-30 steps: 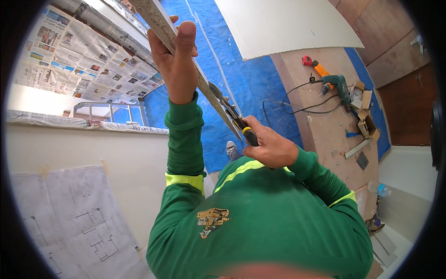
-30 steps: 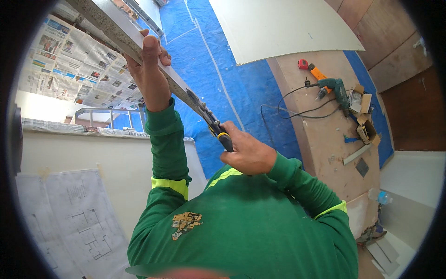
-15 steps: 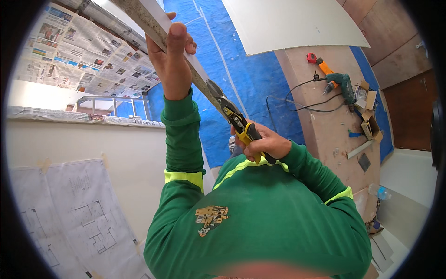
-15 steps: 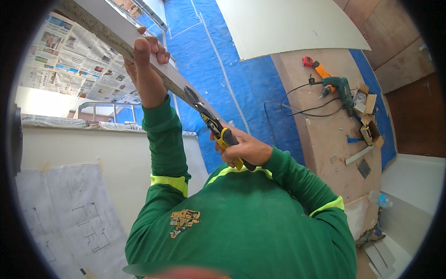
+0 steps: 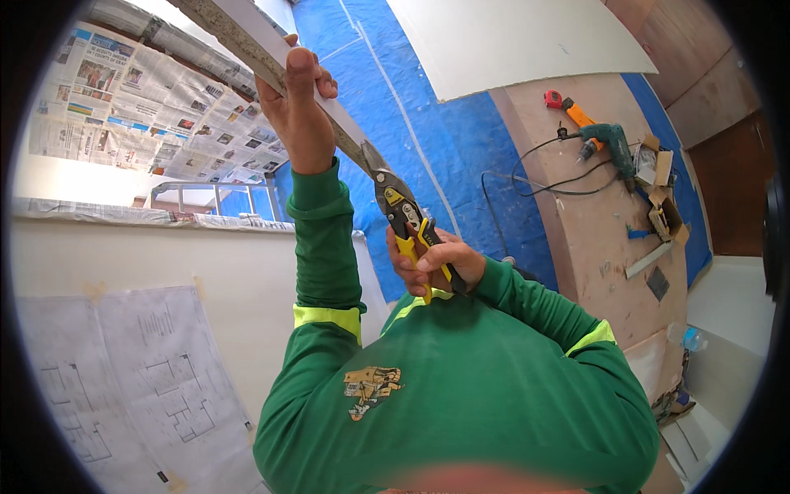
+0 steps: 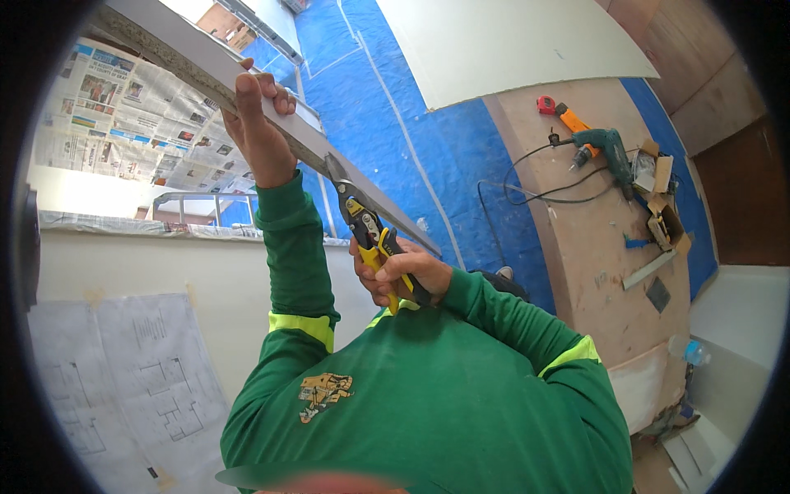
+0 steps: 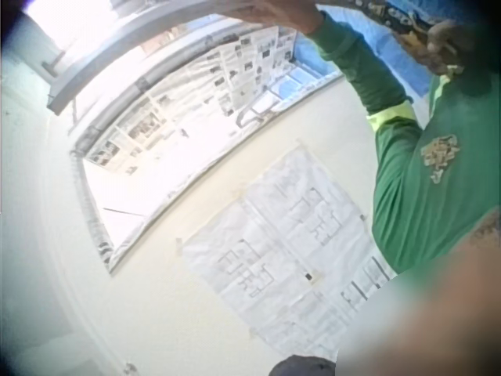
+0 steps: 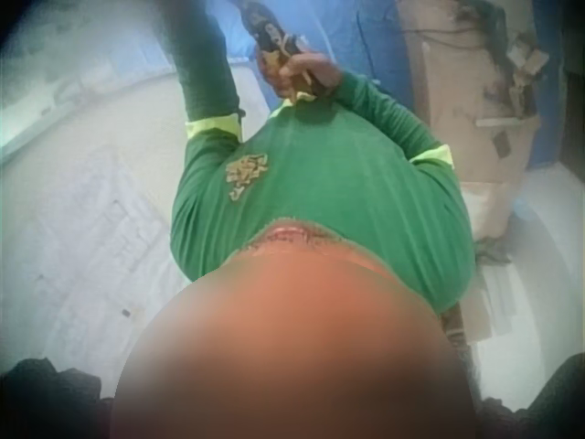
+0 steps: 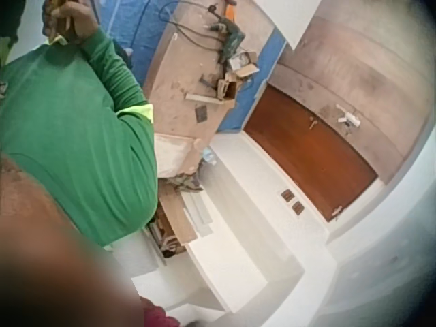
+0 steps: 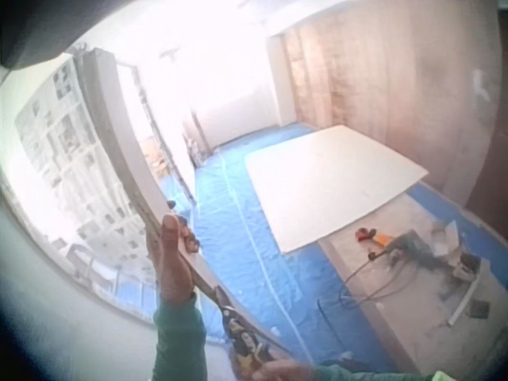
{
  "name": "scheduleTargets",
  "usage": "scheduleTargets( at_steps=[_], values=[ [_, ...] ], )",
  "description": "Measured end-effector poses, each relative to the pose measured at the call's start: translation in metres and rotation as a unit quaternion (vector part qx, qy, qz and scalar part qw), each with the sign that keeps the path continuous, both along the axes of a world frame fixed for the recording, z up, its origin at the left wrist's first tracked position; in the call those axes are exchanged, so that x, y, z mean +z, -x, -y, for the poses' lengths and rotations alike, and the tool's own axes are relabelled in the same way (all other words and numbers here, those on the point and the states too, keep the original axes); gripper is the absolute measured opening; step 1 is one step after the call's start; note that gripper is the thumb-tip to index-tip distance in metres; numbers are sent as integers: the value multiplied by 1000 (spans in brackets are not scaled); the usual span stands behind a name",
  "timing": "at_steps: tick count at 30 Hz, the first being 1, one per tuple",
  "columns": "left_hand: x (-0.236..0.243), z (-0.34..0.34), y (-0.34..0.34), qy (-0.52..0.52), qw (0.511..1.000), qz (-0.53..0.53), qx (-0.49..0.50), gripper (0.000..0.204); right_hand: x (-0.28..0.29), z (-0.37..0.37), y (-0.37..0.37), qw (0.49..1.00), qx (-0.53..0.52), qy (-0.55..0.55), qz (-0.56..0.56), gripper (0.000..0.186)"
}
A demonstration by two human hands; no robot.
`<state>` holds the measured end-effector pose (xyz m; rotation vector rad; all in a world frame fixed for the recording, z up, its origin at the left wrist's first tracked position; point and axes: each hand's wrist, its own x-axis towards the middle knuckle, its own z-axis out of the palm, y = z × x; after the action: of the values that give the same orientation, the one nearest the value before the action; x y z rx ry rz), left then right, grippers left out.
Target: The person measures and marks a large white panel with a tape measure and pencil, then retrieves a long wooden trim piece and uses shears to cut it. The person works in a room with blue floor protection and scattered tools.
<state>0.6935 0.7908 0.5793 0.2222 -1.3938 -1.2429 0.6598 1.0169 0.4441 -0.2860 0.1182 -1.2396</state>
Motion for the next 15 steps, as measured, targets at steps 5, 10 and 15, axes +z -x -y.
scheduleTargets(
  at_steps=[5,10,15],
  values=[
    [-6,5,7,-6,1000,1,23,46,-6,1,2,999,9,10,46,58],
    [-6,9,17,-47,998,2,41,42,-19,-9,14,999,-39,18,-19,55],
    [-2,10,17,-32,999,16,18,46,-49,-49,43,970,-150,-86,-171,61]
  ],
)
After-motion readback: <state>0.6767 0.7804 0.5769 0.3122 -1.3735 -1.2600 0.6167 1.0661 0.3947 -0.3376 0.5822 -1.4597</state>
